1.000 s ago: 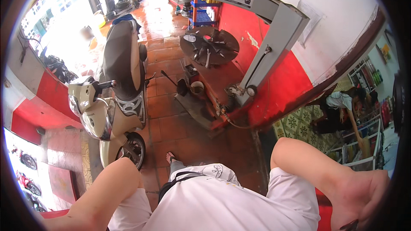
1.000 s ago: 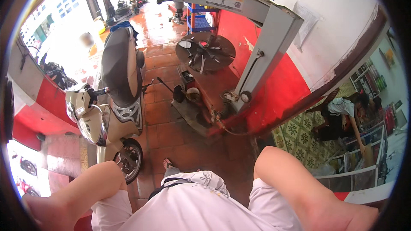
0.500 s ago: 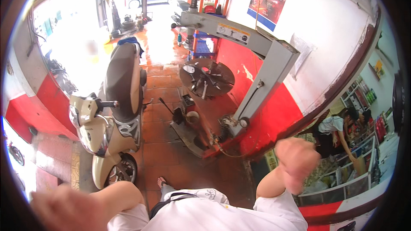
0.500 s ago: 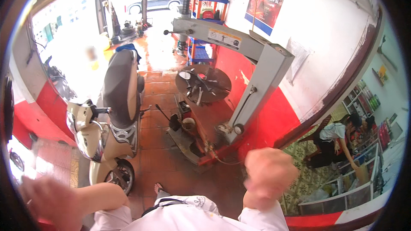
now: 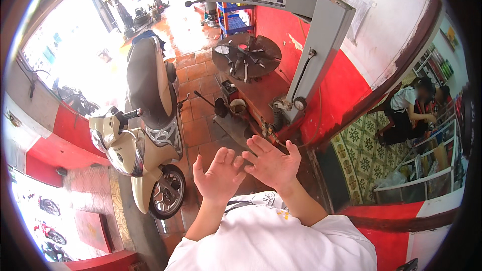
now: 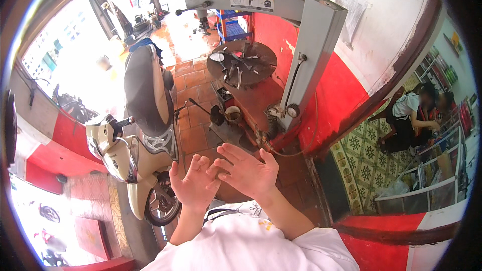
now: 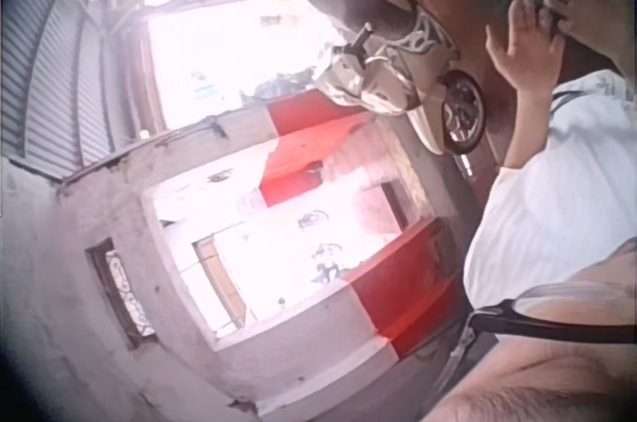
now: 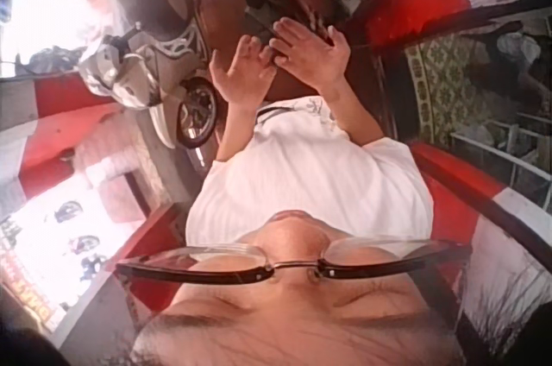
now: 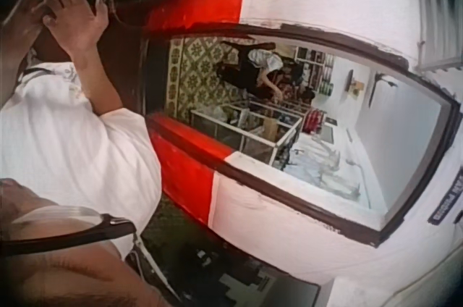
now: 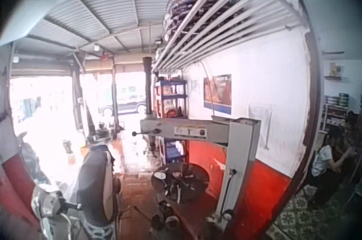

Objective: The person uses a wrench to loosen the bolt on a motorcycle side mirror and then unscrews and removes the mirror by hand.

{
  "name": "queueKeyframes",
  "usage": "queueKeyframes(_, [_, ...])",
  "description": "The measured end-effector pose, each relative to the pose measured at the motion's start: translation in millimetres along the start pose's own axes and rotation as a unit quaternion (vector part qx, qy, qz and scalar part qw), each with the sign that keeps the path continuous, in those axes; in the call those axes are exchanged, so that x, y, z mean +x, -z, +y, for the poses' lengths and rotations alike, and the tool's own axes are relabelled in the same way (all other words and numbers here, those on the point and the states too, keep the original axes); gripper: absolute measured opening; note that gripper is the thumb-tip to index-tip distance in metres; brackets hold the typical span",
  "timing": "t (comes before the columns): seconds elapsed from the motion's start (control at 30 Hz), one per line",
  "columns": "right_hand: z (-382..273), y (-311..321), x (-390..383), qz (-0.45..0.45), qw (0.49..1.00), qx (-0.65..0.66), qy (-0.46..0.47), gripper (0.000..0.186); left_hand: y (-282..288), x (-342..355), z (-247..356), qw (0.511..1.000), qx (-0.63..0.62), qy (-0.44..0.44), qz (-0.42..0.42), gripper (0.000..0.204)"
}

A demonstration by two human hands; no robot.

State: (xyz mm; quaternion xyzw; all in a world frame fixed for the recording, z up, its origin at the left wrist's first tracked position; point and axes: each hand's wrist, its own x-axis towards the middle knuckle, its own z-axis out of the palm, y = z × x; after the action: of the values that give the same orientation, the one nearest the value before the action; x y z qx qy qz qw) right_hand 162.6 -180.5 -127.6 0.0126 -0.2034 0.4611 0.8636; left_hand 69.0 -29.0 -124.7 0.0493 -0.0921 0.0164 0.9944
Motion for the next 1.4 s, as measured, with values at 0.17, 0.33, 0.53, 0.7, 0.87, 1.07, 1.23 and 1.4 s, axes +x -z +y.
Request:
queueKeyframes(0.17, [0,-6,-4,0.060,0.997,-0.038,0.014,0.077,4,6,-4,1.000,-0.007,0.011,-0.002,0.062])
queueKeyframes(0.33, [0,1,-10,0.072,0.997,-0.008,0.038,0.065,1,7,-14,1.000,0.007,0.011,0.023,0.058])
queueKeyframes(0.53, [3,-4,-9,0.034,0.994,-0.091,0.047,0.022,-1,7,-17,0.981,0.188,-0.012,-0.042,0.041])
queueKeyframes(0.7, [0,-16,-12,0.025,0.983,-0.179,0.035,0.015,-11,2,-21,0.959,0.267,-0.031,-0.086,0.039])
queueKeyframes(0.87, [-2,-18,-14,-0.003,0.976,-0.215,0.035,0.019,-7,2,-23,0.961,0.265,-0.034,-0.066,0.040])
queueKeyframes(1.07, [-6,-35,-12,0.019,0.970,-0.240,0.017,0.021,-4,-1,-26,0.968,0.236,-0.038,-0.078,0.041])
queueKeyframes(1.23, [-9,-33,-15,-0.007,0.963,-0.269,0.029,0.016,-9,1,-29,0.969,0.234,-0.028,-0.076,0.045])
queueKeyframes(1.4, [-8,-33,-16,-0.006,0.957,-0.284,0.051,0.013,-9,2,-30,0.968,0.237,-0.021,-0.083,0.047])
